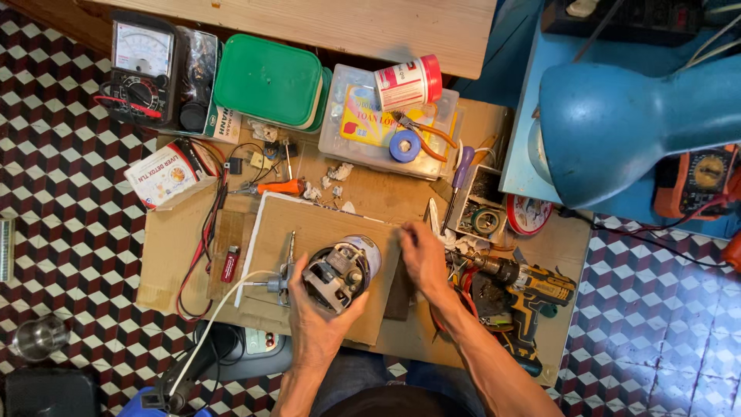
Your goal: The person disassembles a small electric motor on a workbench, removes the rotor, and uses a multimeter to test electrical continuity. They then reassemble the motor and use a cordless drill to spin the rotor, testing its operation.
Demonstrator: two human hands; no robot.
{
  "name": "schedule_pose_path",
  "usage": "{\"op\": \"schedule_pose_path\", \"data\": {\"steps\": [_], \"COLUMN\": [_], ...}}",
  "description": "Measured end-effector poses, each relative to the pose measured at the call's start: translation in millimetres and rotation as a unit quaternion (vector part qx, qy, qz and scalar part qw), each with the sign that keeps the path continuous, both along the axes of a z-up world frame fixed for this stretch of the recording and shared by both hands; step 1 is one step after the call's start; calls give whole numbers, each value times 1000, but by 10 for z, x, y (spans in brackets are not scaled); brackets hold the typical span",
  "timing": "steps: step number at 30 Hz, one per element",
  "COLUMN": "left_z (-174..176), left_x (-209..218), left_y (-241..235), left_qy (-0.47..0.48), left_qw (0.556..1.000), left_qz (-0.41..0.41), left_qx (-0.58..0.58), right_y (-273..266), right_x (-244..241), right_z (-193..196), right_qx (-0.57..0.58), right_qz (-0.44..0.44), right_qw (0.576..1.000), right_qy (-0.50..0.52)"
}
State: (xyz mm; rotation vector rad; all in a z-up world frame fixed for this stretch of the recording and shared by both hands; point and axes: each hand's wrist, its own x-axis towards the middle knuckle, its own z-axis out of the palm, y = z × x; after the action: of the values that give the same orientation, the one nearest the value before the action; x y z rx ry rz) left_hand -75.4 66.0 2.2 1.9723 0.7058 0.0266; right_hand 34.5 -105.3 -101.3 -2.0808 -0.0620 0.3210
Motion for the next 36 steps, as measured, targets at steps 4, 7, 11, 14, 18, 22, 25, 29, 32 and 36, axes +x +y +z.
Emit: {"op": "schedule_pose_path", "data": {"steps": [4,7,11,14,18,22,25,29,32,36], "left_z": [-164,-230,-262,-294,-328,-319,-298,-251,-125,190], "left_x": [61,76,73,95,97,107,112,93,-14,-225], "left_y": [-83,-222,-335,-391,-444,-421,-402,-329,-357,-406], "left_qy": [-37,-43,-83,-82,-69,-77,-90,-90,-82,-140], "left_qw": [997,994,987,987,991,992,990,987,989,980], "left_qz": [-68,-94,-101,-89,-67,-68,-83,-111,-119,-108], "left_qx": [-14,40,88,103,88,79,67,68,41,94], "right_y": [47,375,862,999,1019,957,819,281,-292,-1039], "right_x": [446,865,1435,1723,1861,1837,1577,864,245,-318], "right_z": [489,556,225,-85,-288,-13,387,881,1067,1208], "right_qx": [19,12,6,4,-29,-89,-50,14,3,-22], "right_qz": [-29,81,165,181,174,186,121,59,31,-57], "right_qw": [998,983,956,957,961,959,981,997,999,990], "right_qy": [-57,-162,-241,-225,-213,-197,-144,-48,21,129]}}
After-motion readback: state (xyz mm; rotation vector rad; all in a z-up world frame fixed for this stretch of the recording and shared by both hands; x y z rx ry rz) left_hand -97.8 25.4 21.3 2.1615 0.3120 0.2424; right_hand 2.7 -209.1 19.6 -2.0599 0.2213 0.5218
